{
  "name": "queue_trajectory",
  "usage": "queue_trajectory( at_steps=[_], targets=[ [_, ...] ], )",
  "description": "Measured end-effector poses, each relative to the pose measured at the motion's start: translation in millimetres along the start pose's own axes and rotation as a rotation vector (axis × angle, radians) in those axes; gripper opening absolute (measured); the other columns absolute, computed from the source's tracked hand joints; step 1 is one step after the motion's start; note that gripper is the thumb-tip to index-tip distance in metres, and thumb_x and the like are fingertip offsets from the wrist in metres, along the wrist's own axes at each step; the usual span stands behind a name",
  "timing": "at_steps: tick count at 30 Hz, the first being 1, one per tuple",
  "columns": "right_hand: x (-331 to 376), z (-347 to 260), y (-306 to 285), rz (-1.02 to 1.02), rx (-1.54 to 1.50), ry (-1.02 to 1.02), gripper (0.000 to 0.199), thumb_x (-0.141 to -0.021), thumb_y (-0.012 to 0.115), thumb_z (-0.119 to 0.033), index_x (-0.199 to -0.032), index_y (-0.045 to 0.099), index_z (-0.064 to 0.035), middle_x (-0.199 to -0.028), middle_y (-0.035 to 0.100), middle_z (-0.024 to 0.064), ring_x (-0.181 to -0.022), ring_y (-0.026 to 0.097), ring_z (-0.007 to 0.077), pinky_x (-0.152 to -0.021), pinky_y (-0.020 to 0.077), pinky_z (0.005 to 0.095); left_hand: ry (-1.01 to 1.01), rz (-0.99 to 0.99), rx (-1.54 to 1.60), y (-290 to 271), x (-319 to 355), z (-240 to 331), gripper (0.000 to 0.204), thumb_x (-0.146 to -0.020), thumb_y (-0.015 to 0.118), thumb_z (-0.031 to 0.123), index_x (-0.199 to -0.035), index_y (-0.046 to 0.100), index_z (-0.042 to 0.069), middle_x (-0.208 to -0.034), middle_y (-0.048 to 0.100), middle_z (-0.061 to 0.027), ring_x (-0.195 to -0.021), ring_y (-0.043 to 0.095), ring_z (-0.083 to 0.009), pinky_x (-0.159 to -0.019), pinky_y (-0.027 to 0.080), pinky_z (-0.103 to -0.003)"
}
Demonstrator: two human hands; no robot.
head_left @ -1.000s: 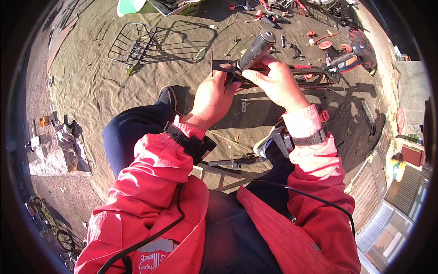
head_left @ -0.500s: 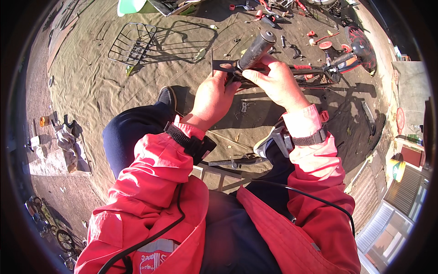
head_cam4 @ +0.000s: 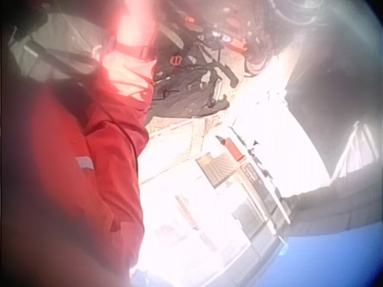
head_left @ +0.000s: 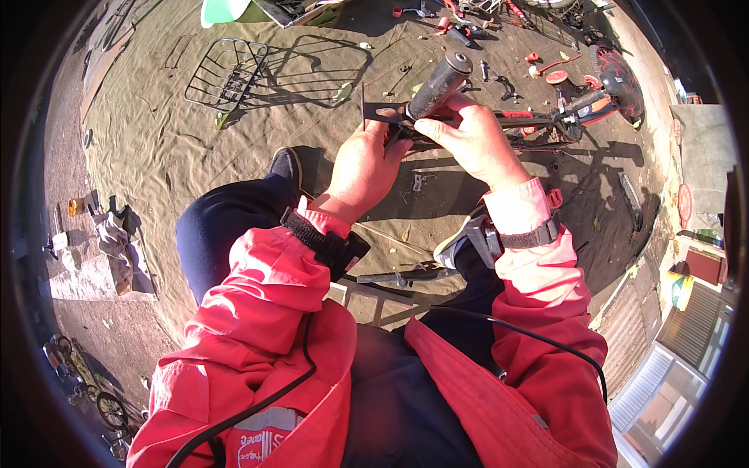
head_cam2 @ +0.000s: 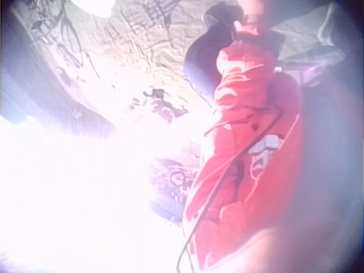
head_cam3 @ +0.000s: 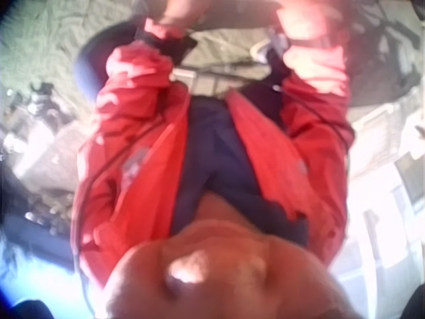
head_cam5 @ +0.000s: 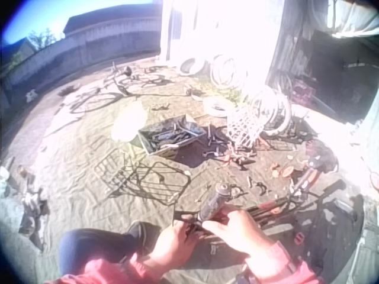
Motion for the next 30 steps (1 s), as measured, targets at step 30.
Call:
queue_trajectory(
  at_steps=[30],
  targets=[
    [-1.2, 7.4, 0.2, 0.022, 0.039, -0.020, 0.022, -0.095, 0.074, -0.010, -0.115, 0.073, -0.0002, -0.106, 0.078, 0.0100, -0.097, 0.072, 0.0145, -0.089, 0.0571, 0.0319, -0.016, -0.008, 0.023, 1.0, 0.0, -4.0, 0.048, -0.094, 0.072, 0.020, -0.135, 0.055, 0.003, -0.106, 0.070, -0.0227, -0.099, 0.068, -0.0431, -0.082, 0.054, -0.049]
  ],
)
Point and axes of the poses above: each hand's wrist, its own x-axis away from the middle knuckle, its own y-axis out of the palm, z = x × y, the point moved 3 cm from there along -x, towards the middle knuckle
